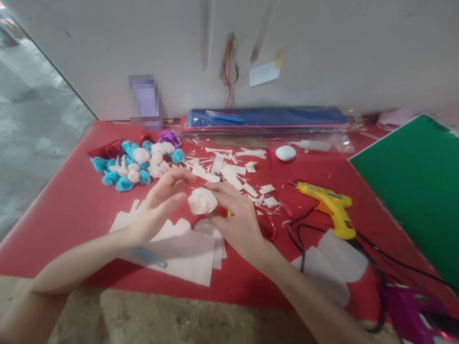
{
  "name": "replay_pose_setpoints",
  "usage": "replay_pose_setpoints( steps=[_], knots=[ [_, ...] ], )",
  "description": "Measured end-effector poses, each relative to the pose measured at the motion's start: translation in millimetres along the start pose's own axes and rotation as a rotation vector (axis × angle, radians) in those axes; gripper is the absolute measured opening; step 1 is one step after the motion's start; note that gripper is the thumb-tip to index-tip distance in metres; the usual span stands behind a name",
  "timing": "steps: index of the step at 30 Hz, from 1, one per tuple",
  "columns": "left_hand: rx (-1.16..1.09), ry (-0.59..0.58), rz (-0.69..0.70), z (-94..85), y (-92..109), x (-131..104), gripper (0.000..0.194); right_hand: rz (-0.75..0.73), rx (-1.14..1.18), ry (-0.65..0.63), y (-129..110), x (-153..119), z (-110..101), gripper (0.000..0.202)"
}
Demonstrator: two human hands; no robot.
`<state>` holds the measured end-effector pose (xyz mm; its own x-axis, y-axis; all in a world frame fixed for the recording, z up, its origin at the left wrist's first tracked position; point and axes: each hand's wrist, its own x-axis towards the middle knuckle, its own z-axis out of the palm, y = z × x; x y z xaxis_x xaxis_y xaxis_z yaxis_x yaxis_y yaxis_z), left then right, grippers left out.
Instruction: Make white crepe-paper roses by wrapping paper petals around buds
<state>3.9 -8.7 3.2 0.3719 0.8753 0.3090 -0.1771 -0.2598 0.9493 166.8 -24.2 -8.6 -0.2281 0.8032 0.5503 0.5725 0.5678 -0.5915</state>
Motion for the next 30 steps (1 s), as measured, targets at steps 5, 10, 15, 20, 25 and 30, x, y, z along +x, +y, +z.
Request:
replay_pose_setpoints(
  steps=[5, 10, 15, 20, 25, 30],
  knots=[
    [0.051, -0.066, -0.002, 2.1, 2, 0, 0.024, -0.039, -0.017, -0.013, -1, -1, 3, 0.017],
    [0.168, -0.097, 0.018, 3.0, 0, 1, 0.024, -0.086, -0.006, -0.051, -10, 1, 0, 0.014],
    [0.190, -0.125, 0.064, 3.4, 2, 1, 0.021, -0.063, 0.040, -0.047, -16, 2, -4, 0.013],
    [0.176, -0.125, 0.055, 3.7, 6, 0, 0.021, -0.040, 0.059, -0.053, -18, 1, -5, 0.011],
    [0.171, -0.126, 0.030, 4.6, 4, -1, 0.021, -0.028, 0.049, -0.065, -21, 1, -7, 0.011],
    [0.190, -0.050, 0.104, 3.0, -2, -1, 0.025, 0.034, 0.063, -0.104, -15, 0, -6, 0.014]
  ],
)
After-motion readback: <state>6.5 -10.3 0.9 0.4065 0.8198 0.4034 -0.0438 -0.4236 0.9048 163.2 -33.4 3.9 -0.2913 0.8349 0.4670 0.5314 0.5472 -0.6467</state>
